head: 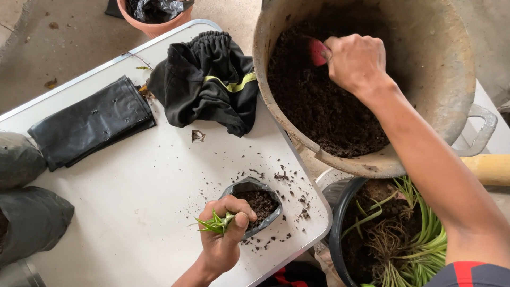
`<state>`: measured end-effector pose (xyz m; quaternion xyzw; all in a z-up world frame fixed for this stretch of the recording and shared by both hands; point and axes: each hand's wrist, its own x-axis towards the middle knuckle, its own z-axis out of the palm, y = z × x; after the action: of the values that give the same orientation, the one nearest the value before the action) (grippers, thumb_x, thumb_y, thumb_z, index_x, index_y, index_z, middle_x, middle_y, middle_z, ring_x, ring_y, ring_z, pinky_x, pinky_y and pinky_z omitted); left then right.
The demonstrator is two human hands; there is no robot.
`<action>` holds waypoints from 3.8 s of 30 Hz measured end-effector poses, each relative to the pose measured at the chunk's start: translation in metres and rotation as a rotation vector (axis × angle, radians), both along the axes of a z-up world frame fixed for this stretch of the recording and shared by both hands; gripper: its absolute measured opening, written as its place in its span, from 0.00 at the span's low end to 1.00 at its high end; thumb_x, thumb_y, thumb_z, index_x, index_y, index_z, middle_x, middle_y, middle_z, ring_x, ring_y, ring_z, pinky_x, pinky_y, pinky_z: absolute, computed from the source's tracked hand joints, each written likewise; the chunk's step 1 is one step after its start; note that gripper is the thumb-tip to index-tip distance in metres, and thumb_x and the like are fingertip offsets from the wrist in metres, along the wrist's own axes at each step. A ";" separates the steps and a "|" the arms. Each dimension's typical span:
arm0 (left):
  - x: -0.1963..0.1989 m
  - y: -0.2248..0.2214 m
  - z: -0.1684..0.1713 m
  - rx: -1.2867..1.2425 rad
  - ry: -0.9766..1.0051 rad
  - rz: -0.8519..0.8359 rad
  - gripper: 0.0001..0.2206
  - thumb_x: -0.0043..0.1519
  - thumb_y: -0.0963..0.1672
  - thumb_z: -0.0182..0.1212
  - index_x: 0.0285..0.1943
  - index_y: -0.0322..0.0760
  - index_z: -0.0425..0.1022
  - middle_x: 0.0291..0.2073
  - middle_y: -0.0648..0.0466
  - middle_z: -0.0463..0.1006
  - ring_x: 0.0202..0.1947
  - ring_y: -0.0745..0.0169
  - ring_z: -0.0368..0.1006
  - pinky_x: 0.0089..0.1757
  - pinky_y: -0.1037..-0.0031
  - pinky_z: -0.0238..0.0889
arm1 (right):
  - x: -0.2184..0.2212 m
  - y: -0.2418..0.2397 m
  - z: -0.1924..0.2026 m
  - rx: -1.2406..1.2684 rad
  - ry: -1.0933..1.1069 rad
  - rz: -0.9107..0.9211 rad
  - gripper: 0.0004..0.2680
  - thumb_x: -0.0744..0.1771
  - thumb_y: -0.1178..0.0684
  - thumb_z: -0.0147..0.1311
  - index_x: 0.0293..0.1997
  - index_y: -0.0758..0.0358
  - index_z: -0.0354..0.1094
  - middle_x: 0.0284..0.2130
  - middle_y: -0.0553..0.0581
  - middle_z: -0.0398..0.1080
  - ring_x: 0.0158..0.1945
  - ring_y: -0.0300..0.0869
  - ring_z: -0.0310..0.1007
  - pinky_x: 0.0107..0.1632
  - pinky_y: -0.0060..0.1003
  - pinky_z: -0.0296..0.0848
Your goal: A person is transplanting small spider plants into black plastic nursery bags using a small trowel and soil from a large basin.
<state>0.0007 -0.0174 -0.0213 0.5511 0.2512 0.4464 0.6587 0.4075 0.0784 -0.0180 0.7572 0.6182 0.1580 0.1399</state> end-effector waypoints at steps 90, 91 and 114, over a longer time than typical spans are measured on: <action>0.030 0.026 0.036 0.171 0.003 -0.163 0.13 0.70 0.47 0.51 0.36 0.34 0.73 0.18 0.63 0.60 0.20 0.73 0.54 0.25 0.77 0.49 | -0.213 -0.156 0.064 -0.725 0.863 0.087 0.14 0.69 0.47 0.47 0.60 0.45 0.71 0.35 0.45 0.82 0.37 0.45 0.80 0.36 0.46 0.72; 0.030 0.026 0.037 0.177 0.021 -0.153 0.13 0.69 0.46 0.51 0.36 0.34 0.72 0.18 0.63 0.59 0.21 0.74 0.54 0.27 0.77 0.50 | -0.212 -0.154 0.061 -0.740 0.843 0.083 0.13 0.69 0.50 0.45 0.59 0.46 0.72 0.32 0.48 0.82 0.34 0.46 0.79 0.36 0.46 0.71; 0.020 0.023 0.041 0.132 0.000 -0.167 0.15 0.71 0.48 0.48 0.35 0.35 0.71 0.24 0.60 0.67 0.25 0.70 0.61 0.36 0.72 0.68 | -0.229 -0.181 0.077 -0.605 0.570 0.131 0.14 0.68 0.46 0.46 0.61 0.44 0.66 0.40 0.52 0.79 0.32 0.58 0.80 0.29 0.60 0.74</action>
<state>0.0205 0.0053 0.0193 0.6124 0.1741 0.4056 0.6559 0.1784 -0.1029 0.0586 0.6543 0.6976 -0.2379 0.1692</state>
